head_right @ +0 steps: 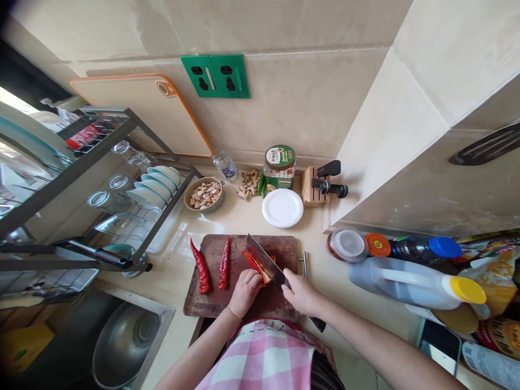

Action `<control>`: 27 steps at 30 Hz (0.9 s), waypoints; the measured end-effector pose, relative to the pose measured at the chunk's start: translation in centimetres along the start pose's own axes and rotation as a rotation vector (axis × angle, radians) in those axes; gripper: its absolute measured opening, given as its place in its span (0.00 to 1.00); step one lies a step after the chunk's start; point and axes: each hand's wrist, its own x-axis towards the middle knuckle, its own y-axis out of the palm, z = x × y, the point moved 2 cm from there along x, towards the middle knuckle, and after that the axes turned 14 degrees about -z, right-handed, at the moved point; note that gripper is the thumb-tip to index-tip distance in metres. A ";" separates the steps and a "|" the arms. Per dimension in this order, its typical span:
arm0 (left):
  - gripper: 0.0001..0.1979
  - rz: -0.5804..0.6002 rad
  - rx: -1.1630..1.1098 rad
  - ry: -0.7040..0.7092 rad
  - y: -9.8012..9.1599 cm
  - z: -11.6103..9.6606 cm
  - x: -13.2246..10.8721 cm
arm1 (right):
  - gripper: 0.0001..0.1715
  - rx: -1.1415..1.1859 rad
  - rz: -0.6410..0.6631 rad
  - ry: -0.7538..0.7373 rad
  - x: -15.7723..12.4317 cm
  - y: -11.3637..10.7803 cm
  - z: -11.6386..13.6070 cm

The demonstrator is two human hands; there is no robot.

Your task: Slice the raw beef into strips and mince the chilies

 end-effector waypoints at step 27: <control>0.06 -0.066 0.038 -0.111 -1.2 -1.0 -1.3 | 0.05 0.098 -0.132 -0.022 -2.9 0.6 0.9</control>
